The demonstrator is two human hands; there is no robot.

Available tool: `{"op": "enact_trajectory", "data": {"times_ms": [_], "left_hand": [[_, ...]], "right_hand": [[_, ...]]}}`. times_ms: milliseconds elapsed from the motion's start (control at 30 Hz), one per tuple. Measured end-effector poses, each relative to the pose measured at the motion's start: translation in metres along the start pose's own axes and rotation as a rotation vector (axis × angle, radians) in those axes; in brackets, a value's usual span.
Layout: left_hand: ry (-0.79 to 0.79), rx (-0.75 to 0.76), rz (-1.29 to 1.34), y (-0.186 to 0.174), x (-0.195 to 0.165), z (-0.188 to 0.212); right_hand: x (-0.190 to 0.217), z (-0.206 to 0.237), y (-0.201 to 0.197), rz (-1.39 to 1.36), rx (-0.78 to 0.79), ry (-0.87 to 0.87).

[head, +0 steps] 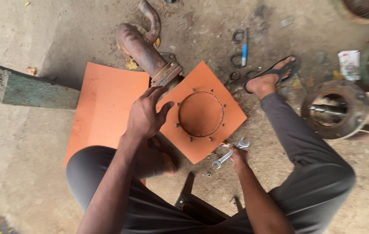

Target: The person sits on a chair and works on the ground, holding a circular metal ring flange on an orange rubber sheet. They press the ring in place, trace around its edge, and run a wrench along the ring while marking the sheet to shape a gasket.

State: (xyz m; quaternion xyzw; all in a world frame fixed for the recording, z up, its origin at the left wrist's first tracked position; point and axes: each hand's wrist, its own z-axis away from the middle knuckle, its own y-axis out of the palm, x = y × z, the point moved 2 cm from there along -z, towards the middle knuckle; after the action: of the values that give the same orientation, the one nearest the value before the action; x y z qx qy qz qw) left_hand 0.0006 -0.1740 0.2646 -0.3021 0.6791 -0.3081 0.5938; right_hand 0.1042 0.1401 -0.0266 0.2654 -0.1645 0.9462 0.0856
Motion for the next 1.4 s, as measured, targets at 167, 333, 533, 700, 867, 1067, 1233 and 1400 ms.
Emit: {"op": "enact_trajectory", "data": {"times_ms": [167,333,533,700,867,1067,1233,1400], "left_hand": [[0.092,0.034,0.032,0.013,-0.023,-0.011],[0.179,0.014,0.06,0.022,-0.046,-0.016],[0.187,0.084,0.115,0.015,-0.05,0.002],[0.137,0.063,0.05,-0.001,-0.043,0.005],[0.095,0.169,0.033,0.004,-0.039,0.008],[0.012,0.295,-0.078,0.023,-0.022,0.008],[-0.038,0.31,-0.082,0.027,-0.007,0.01],[-0.017,0.274,-0.106,0.034,-0.006,0.012]], "right_hand": [[0.026,0.007,-0.024,-0.174,-0.09,-0.138],[0.053,0.023,-0.046,-0.518,0.238,-0.264],[0.061,0.056,-0.063,-0.488,0.303,-0.224],[0.039,0.051,-0.055,-0.546,0.494,-0.176],[0.038,0.032,-0.055,-0.839,0.537,-0.096],[0.04,0.023,-0.06,-0.929,0.482,0.002],[0.039,0.024,-0.055,-0.875,0.549,-0.04],[0.04,0.026,-0.05,-0.791,0.567,-0.047]]}}
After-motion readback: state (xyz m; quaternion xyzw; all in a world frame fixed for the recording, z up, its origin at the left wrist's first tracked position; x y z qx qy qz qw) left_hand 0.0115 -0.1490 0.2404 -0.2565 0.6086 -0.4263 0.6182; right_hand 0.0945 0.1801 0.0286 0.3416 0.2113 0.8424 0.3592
